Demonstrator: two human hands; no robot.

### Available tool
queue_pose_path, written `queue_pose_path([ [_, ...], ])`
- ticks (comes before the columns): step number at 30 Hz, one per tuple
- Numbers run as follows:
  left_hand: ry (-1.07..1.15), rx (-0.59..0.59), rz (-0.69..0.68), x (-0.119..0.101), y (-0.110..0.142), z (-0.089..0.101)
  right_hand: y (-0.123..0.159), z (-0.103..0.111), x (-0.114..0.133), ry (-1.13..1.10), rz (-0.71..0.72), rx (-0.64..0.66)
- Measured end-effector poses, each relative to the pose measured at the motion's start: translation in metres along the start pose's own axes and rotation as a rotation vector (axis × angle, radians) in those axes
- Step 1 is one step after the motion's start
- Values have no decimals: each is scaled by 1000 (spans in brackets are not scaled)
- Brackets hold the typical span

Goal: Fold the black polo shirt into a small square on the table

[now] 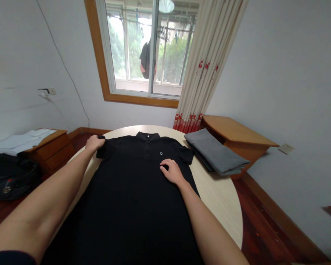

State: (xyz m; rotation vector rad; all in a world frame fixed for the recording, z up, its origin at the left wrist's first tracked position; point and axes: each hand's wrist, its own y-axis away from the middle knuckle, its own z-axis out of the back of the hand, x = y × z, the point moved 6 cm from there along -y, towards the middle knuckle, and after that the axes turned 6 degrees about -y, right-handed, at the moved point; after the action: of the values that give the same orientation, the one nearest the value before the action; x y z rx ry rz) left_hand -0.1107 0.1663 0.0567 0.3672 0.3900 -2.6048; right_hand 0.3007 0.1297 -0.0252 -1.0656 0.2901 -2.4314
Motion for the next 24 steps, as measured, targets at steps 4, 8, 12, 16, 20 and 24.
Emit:
queue_pose_path([
  [4,-32,-20,-103,-41,11,12,0,0,0,0,5,15],
  [8,-14,-13,-374,-77,31,2,1,0,1,2,1,25],
  [12,-96,-10,-314,-71,30,-22,2,1,3,6,-6,32],
  [16,-181,130,-421,-68,22,-65,2,1,3,2,-10,27],
  [20,-242,251,-482,-65,18,-103,2,2,3,-4,-4,14],
  [24,-325,327,-469,-62,4,-120,3,1,3,-10,-6,18],
])
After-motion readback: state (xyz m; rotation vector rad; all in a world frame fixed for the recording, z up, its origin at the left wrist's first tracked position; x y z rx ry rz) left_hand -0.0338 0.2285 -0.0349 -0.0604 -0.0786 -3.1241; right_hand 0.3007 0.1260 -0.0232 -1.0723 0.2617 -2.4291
